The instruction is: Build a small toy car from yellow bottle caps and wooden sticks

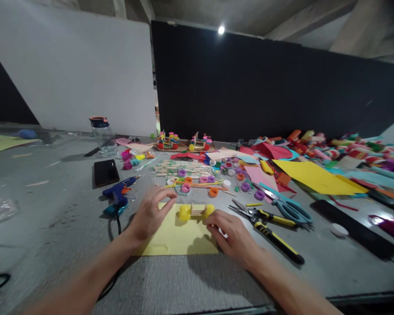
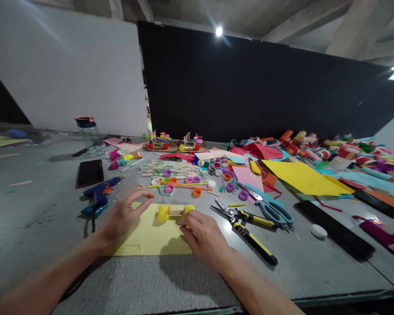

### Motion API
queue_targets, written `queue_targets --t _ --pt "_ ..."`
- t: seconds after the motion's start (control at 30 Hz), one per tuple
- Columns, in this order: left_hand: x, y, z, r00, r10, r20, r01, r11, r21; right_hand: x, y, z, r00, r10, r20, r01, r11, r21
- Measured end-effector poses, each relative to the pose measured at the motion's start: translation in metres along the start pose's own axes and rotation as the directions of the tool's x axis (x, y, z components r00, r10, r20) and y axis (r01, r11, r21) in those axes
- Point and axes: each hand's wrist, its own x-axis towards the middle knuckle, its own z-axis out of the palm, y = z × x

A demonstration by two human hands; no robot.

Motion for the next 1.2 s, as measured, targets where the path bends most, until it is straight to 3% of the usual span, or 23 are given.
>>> queue_targets --t 0.2,0.43,0.73,1.03,1.2 --pt "0.001 0.001 0.001 0.998 -0.007 0.069 0.007 1.0 0.012 -0.003 -0.004 0.008 0.972 -0.09 0.215 0.089 0.996 0.014" --pt "0.001 0.0 0.006 0.988 0.03 0.151 -0.034 0.999 0.022 -0.005 -0.005 0.011 0.952 -0.068 0.297 0.076 0.997 -0.016" --pt "0.002 0.001 0.002 0.945 0.05 0.325 -0.061 0.998 0.023 -0.004 -0.008 0.01 0.953 -0.037 0.299 0.053 0.998 -0.045" --pt "0.0 -0.004 0.006 0.93 0.037 0.366 -0.053 0.998 0.034 -0.005 -0.002 0.013 0.967 -0.018 0.253 0.038 0.996 -0.076" --pt "-0.001 -0.008 0.013 0.929 0.026 0.368 -0.046 0.998 0.047 -0.001 -0.004 0.003 0.977 -0.01 0.212 0.034 0.994 -0.108"
